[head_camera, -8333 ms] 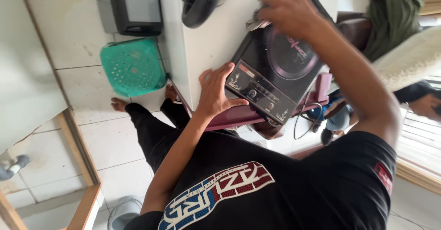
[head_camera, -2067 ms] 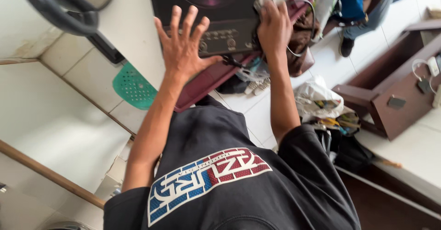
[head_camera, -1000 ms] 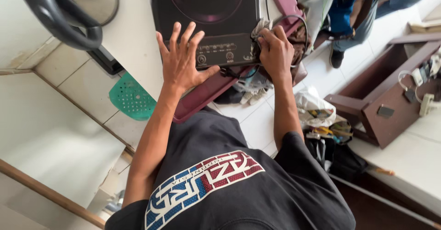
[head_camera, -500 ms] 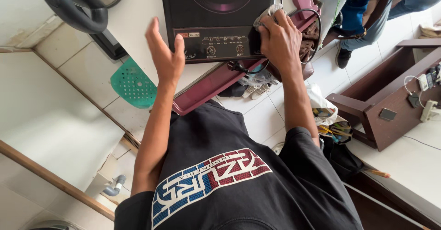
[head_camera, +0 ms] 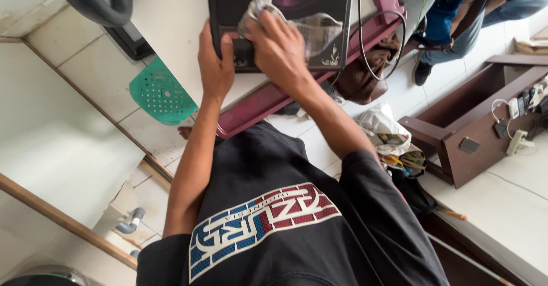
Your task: The person wipes a rice cooker with a cloth, then moves to a separate counter to wipe down the surface of an induction cooktop with the cloth, and finally picks up the cooktop to move it.
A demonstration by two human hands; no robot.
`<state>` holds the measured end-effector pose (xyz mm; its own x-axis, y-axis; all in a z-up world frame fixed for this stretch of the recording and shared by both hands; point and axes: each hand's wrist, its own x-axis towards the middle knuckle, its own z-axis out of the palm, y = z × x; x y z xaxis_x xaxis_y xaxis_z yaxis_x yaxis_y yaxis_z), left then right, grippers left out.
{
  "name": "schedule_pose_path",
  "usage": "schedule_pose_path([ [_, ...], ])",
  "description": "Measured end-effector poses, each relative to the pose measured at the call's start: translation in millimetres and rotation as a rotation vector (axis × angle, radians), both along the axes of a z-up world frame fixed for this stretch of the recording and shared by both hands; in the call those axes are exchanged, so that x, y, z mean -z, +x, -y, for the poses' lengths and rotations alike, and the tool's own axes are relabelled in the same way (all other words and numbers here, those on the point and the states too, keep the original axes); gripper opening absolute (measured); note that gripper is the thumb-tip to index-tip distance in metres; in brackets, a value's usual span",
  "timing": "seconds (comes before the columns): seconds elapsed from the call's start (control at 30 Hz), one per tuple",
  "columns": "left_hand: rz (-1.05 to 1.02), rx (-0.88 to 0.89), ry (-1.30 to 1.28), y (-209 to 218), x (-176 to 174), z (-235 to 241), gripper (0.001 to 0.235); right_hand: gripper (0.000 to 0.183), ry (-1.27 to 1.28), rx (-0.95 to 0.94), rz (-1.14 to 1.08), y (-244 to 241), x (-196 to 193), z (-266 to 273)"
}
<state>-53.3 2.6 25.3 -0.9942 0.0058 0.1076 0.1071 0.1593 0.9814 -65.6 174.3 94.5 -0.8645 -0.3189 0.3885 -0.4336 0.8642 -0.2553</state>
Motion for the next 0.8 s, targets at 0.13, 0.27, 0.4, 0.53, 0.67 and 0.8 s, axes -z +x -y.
schedule_pose_path([
  [0.13,-0.098,-0.045,-0.087,0,1,1,0.048,0.035,0.199,0.11,0.193,19,-13,-85],
  [0.27,0.0,0.023,0.028,-2,3,3,0.053,0.025,0.229,0.282,0.226,27,-3,-109],
  [0.4,-0.098,0.037,-0.01,0,16,3,0.053,0.037,0.245,0.077,0.025,12,17,-38],
  [0.53,-0.14,0.023,-0.174,-2,23,2,0.047,0.02,-0.035,-0.043,0.081,-11,23,26],
  [0.67,0.077,0.004,0.058,-1,6,2,0.054,0.034,-0.012,0.02,0.11,5,10,-9],
  [0.8,-0.078,-0.018,0.038,0,5,1,0.049,0.037,0.181,0.202,0.126,28,-14,-111],
])
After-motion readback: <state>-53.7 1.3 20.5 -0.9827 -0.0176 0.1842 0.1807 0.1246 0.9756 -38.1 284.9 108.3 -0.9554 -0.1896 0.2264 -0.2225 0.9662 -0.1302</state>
